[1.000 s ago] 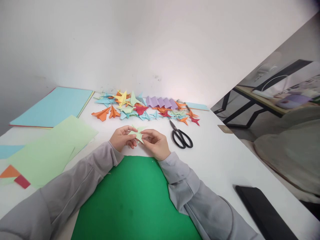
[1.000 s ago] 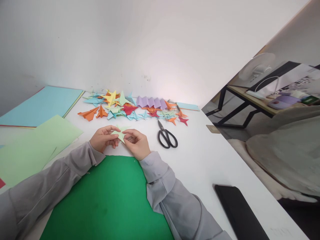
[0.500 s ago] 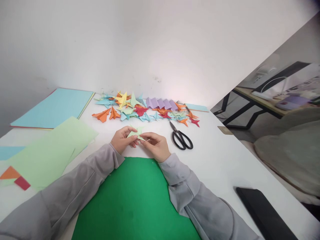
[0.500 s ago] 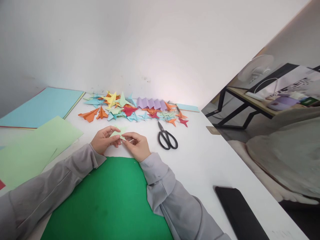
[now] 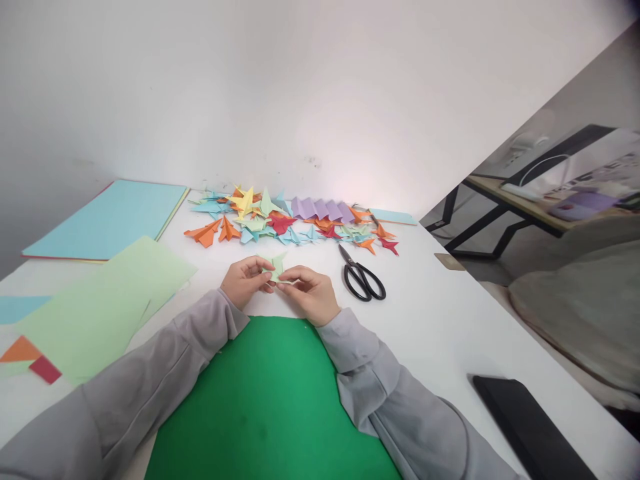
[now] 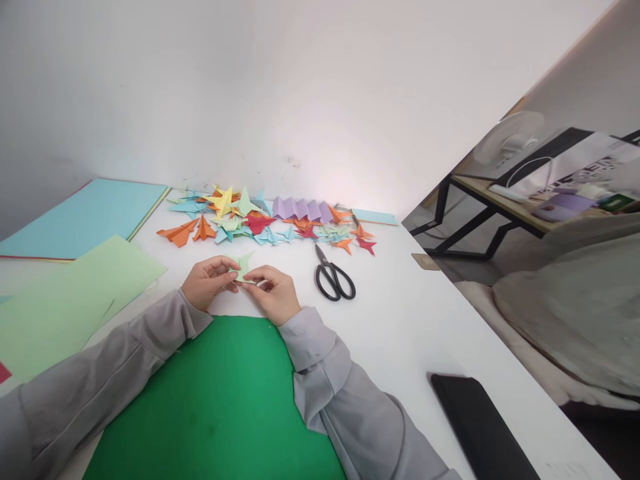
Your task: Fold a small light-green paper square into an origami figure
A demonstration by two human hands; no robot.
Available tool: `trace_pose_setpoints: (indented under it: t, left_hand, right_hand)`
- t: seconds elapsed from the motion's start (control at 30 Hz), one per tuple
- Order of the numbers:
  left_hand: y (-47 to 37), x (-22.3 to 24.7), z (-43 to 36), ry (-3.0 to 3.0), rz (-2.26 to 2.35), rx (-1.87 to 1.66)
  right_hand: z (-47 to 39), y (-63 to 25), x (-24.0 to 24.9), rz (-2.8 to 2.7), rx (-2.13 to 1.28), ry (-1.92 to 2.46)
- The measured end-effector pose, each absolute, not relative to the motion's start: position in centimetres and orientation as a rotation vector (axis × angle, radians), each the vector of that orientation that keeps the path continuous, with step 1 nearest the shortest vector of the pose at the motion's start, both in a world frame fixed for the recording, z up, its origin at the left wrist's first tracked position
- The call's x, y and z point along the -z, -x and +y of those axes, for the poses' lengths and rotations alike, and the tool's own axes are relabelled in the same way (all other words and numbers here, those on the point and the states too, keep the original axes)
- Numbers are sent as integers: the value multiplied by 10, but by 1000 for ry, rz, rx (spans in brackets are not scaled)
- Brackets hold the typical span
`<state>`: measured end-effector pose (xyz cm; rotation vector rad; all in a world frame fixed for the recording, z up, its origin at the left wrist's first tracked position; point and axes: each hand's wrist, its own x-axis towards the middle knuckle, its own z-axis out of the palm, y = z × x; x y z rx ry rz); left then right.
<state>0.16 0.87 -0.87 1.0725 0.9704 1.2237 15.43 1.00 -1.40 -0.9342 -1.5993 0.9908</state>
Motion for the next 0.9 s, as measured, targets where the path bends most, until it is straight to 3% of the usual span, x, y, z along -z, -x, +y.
trace_pose_setpoints:
  t: [0.9]
  left_hand:
    - [-6, 1, 4, -1153, 1014, -1144]
  right_hand:
    - [17, -157, 18, -1270, -1342, 920]
